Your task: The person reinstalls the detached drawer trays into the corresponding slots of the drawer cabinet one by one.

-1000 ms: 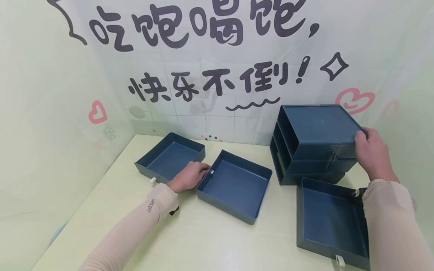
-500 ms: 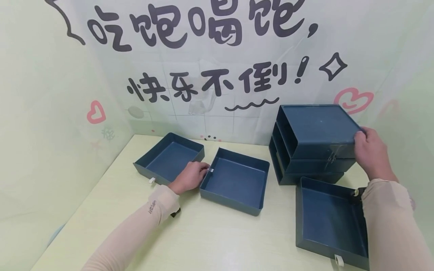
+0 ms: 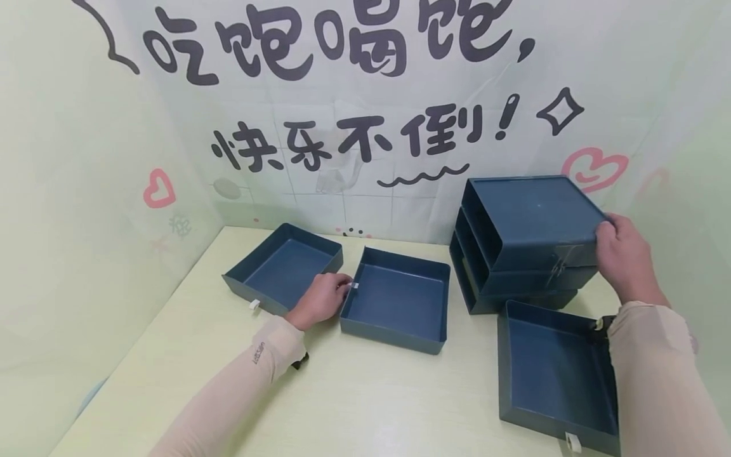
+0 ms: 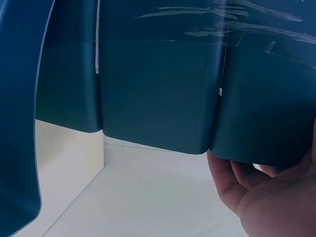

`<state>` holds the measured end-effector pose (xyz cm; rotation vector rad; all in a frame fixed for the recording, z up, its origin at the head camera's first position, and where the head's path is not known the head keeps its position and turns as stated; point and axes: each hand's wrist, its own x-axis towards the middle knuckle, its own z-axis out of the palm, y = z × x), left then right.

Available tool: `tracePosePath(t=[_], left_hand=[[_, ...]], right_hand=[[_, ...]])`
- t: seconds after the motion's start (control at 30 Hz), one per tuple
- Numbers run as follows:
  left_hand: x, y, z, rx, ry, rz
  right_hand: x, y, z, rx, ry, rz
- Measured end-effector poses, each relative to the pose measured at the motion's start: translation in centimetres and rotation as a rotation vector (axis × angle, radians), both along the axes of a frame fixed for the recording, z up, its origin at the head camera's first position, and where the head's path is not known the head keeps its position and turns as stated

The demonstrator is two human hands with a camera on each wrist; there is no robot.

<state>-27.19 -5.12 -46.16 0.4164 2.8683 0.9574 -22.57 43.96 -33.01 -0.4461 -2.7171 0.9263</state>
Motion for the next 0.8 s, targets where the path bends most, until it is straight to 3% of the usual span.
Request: tracePosePath(t=[0.17, 0.63, 0.8], left_hand=[[0.2, 0.1, 0.0, 0.044, -0.005, 0.04], [0.6, 1.5, -0.7, 0.164, 0.068, 0.079], [0.7, 1.6, -0.5, 0.185, 0.059, 0.097]], right_hand=[[-0.1, 0.2, -0.2, -0.014, 0.029, 0.071], [0.4, 0.5, -0.2, -0.021, 0.035, 0.042], [0.2, 0.5, -0.4, -0.021, 0.052, 0.045]])
